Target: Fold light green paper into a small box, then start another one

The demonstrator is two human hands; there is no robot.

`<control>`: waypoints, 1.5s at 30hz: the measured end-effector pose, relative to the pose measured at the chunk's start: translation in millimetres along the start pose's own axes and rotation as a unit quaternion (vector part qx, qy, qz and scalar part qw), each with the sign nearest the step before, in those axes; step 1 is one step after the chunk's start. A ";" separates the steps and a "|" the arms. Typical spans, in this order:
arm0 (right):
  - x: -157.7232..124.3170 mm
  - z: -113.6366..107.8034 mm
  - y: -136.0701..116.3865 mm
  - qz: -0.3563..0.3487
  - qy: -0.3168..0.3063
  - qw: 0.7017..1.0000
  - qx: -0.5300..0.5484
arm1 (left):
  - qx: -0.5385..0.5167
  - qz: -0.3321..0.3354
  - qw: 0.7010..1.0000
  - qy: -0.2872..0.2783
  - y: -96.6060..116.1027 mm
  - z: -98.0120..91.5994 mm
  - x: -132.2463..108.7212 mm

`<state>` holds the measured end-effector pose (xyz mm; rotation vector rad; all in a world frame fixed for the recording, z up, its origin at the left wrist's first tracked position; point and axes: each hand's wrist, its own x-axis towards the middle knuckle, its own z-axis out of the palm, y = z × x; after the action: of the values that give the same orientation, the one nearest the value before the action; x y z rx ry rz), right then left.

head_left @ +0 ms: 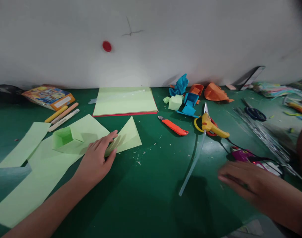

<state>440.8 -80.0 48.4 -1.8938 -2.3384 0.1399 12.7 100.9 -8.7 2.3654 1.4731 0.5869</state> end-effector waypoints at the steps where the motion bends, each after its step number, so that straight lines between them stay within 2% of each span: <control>1: 22.4 -4.0 -15.9 -0.034 -0.023 0.999 0.014 | -0.024 -0.017 1.000 0.005 0.3 -1.1 -0.8; 3: 61.8 -3.7 -47.2 -0.093 -0.052 0.994 0.013 | -0.059 -0.061 0.996 0.018 1.3 -3.2 -3.0; 4: 78.5 -0.2 -62.1 -0.132 -0.046 0.990 0.016 | -0.069 -0.085 0.994 0.023 2.0 -4.0 -4.3; 7: 117.5 17.1 -100.4 -0.231 0.015 0.972 0.036 | -0.101 -0.119 0.988 -0.005 5.3 -4.9 -8.5; 10: 142.2 34.5 -124.7 -0.278 0.112 0.952 0.058 | -0.088 -0.077 0.993 -0.006 8.5 -3.8 -11.7; 13: 154.1 46.5 -135.6 -0.244 0.194 0.946 0.084 | -0.042 0.004 0.999 0.032 9.3 -2.1 -13.6; 16: 156.8 54.9 -136.9 -0.212 0.218 0.951 0.061 | -0.036 0.079 0.996 0.018 9.9 -2.1 -15.1; 19: 155.4 61.8 -130.4 -0.208 0.196 0.957 0.045 | -0.062 0.118 0.991 -0.016 13.3 -3.2 -17.2; 22: 154.3 67.3 -119.8 -0.220 0.180 0.957 0.059 | -0.082 0.115 0.990 -0.029 16.7 -3.4 -19.1; 24: 154.6 69.5 -113.7 -0.231 0.162 0.957 0.074 | -0.071 0.096 0.993 -0.019 16.9 -3.4 -19.4; 29: 157.4 69.8 -105.6 -0.234 0.053 0.966 0.098 | 0.049 0.060 0.996 0.034 9.7 -7.2 -15.6; 31: 158.0 69.3 -102.0 -0.234 0.031 0.966 0.108 | 0.074 0.063 0.995 0.034 6.5 -9.2 -13.7; 33: 157.8 69.1 -96.5 -0.235 0.033 0.963 0.131 | 0.080 0.094 0.992 0.027 4.3 -10.4 -12.7; 35: 157.2 68.7 -89.9 -0.225 0.042 0.959 0.169 | 0.071 0.148 0.986 -0.009 2.7 -11.6 -12.7; 37: 156.4 67.0 -84.0 -0.200 0.043 0.955 0.216 | 0.038 0.203 0.976 -0.075 1.4 -14.1 -13.1; 40: 155.3 61.4 -79.6 -0.129 0.014 0.947 0.294 | -0.042 0.242 0.958 -0.149 -0.3 -21.1 -12.9; 42: 154.8 57.1 -79.7 -0.092 -0.017 0.935 0.343 | -0.080 0.255 0.948 -0.173 -1.4 -25.3 -11.4; 45: 154.1 52.7 -81.9 -0.097 -0.045 0.917 0.386 | -0.068 0.275 0.940 -0.190 -2.6 -25.3 -8.6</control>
<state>321.8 54.1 15.4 -1.2746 -2.0358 0.9786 -4.9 95.1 10.7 2.5847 0.5848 0.3031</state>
